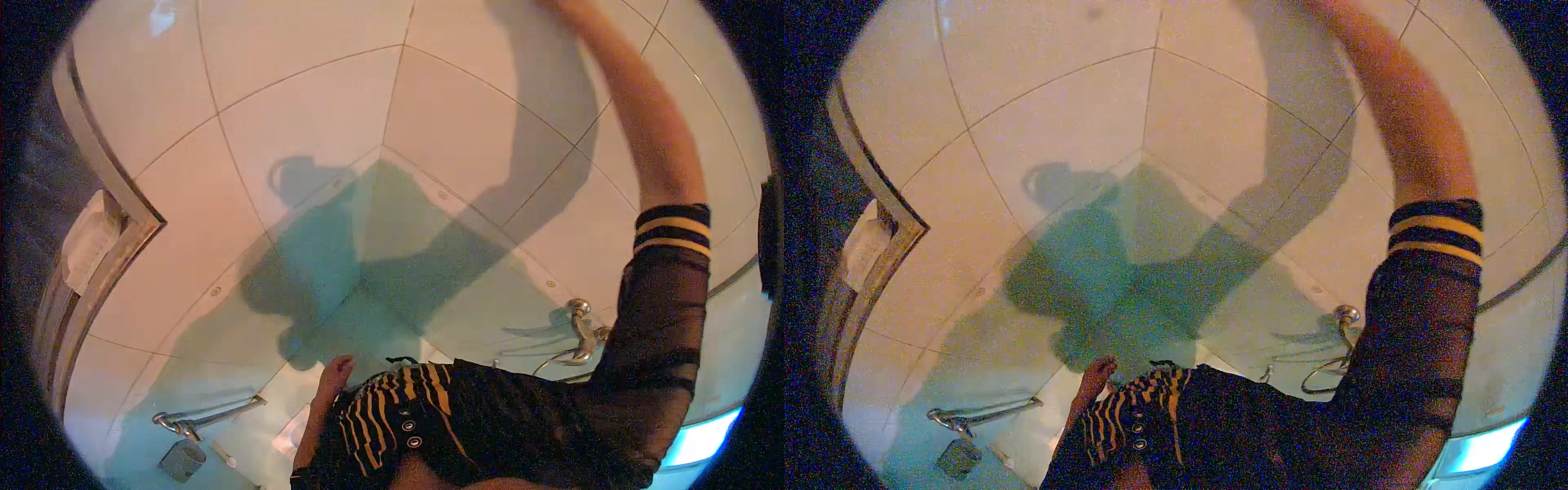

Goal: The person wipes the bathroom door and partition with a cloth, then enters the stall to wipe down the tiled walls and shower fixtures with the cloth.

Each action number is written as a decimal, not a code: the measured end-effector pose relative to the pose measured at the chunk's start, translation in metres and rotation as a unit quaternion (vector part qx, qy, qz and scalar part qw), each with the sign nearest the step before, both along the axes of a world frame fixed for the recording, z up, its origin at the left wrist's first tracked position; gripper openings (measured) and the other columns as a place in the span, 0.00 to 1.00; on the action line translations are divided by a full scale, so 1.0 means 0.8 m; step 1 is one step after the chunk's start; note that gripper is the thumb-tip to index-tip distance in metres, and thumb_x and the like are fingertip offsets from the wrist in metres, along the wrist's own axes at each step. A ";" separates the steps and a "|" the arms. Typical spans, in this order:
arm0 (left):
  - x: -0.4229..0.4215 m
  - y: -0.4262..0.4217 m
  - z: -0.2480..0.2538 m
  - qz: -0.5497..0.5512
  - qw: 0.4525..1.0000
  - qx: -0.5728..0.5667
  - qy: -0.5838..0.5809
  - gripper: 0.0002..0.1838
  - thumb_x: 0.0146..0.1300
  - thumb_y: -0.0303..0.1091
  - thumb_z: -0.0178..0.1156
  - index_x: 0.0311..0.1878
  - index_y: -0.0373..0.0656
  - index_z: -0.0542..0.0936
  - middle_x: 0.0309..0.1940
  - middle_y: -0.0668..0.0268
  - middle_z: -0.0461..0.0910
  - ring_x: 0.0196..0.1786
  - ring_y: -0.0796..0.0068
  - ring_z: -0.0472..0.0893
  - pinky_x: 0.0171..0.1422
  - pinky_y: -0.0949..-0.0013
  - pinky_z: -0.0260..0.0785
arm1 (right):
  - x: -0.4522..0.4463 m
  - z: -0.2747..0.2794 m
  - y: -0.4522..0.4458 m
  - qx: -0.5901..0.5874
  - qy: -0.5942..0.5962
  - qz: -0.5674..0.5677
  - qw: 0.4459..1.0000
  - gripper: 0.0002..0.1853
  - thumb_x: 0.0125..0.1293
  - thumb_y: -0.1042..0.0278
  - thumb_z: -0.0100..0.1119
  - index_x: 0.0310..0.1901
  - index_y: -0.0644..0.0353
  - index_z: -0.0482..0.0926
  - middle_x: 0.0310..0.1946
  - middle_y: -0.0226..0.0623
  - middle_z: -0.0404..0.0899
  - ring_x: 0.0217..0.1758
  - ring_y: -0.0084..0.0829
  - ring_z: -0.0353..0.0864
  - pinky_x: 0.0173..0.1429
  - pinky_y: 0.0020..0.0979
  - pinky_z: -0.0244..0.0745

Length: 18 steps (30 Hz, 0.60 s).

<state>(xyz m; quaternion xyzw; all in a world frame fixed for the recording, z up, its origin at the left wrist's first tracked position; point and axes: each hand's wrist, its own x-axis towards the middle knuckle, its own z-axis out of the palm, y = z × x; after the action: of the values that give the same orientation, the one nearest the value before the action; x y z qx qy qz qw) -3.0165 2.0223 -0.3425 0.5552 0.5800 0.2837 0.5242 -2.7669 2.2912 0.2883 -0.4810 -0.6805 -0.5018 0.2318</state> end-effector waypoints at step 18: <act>-0.110 -0.008 -0.025 0.021 0.995 0.022 0.093 0.19 0.61 0.43 0.52 0.48 0.39 0.74 0.43 0.55 0.77 0.49 0.61 0.76 0.54 0.66 0.66 | -0.023 0.038 0.002 -0.026 0.030 0.030 0.999 0.11 0.62 0.73 0.46 0.42 0.62 0.77 0.47 0.40 0.74 0.54 0.36 0.69 0.63 0.42 0.54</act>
<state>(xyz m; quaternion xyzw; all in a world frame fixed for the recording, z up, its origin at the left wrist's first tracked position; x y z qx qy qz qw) -3.1044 2.0162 -0.3622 0.5781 0.6314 0.2544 0.4500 -2.7853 2.2930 0.3188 -0.4810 -0.7002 -0.4622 0.2543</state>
